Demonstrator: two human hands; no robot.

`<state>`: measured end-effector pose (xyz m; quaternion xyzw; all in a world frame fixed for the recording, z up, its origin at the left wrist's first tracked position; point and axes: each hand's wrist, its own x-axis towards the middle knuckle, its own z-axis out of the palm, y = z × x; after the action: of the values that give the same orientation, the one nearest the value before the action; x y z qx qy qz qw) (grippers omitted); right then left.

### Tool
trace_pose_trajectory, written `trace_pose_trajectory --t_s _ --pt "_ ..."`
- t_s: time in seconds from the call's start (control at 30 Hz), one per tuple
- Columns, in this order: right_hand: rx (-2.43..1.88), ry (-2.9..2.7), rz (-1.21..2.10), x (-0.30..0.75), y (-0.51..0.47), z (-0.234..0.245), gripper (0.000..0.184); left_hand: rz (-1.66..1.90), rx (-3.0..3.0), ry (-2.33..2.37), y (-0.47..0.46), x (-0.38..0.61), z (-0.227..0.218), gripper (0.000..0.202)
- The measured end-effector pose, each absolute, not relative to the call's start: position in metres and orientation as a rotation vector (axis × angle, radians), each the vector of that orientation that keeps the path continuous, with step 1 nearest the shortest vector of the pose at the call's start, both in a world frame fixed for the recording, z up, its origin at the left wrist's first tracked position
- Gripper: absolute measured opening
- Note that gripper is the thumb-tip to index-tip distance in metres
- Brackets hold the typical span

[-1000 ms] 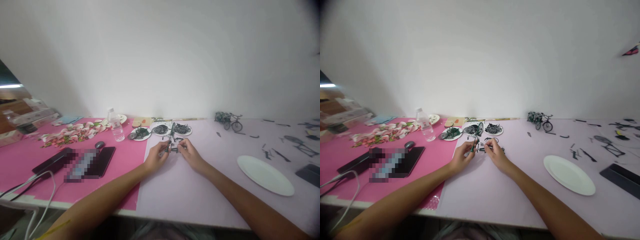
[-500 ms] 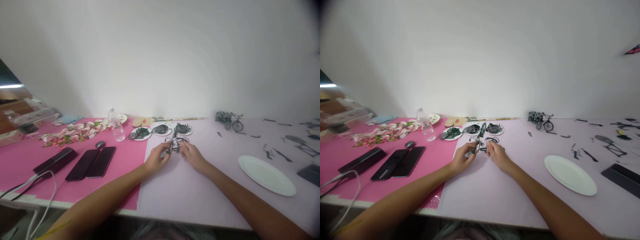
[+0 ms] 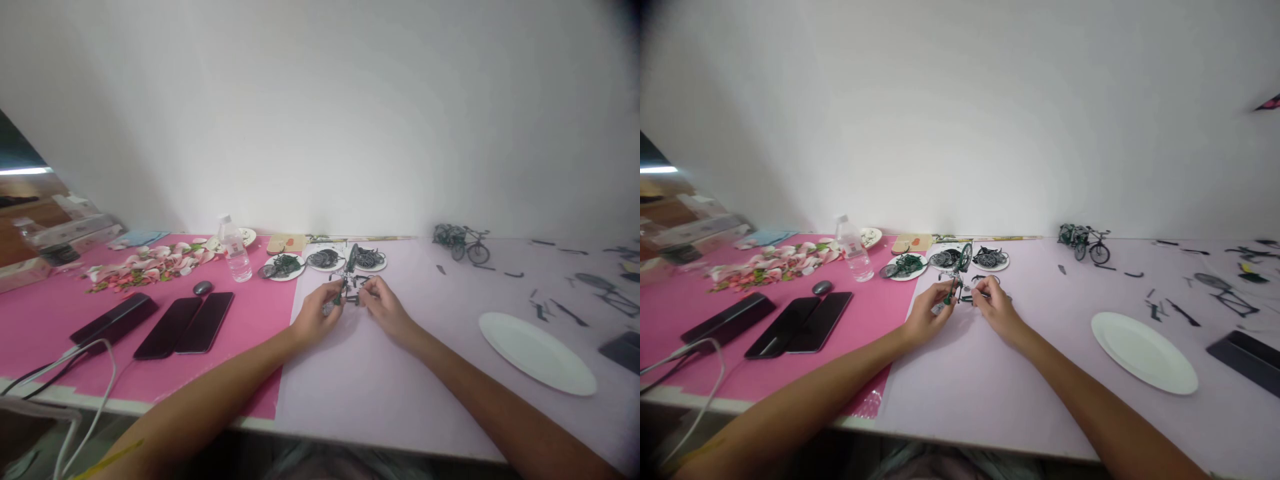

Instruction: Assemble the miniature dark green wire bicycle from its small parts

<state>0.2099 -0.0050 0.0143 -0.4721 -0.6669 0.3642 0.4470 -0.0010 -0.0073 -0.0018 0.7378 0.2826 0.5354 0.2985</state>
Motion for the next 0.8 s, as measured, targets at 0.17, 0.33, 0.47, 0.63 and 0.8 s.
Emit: trace_pose_trajectory --t_s 0.17,0.33,0.47,0.63,0.8 --pt "-1.173 -1.668 0.912 0.2103 -0.0058 0.0153 0.038 1.430 1.929 0.739 -0.0061 -0.0016 -0.0031 0.018" --pt "-1.196 -1.759 0.830 0.2123 -0.0050 0.0185 0.046 1.405 1.950 0.753 -0.0086 -0.0013 -0.0013 0.019" --pt "-1.218 -1.785 0.749 0.2128 -0.0024 0.0166 0.058 1.403 1.990 0.759 -0.0109 -0.0010 0.0009 0.018" --pt "-1.192 -1.717 0.841 0.2107 -0.0058 0.0165 0.049 1.404 2.001 0.766 -0.0116 -0.0012 0.0013 0.018" --pt "-1.175 -1.674 0.888 0.2090 -0.0102 0.0196 0.030 1.408 1.959 0.742 -0.0092 -0.0010 -0.0015 0.020"
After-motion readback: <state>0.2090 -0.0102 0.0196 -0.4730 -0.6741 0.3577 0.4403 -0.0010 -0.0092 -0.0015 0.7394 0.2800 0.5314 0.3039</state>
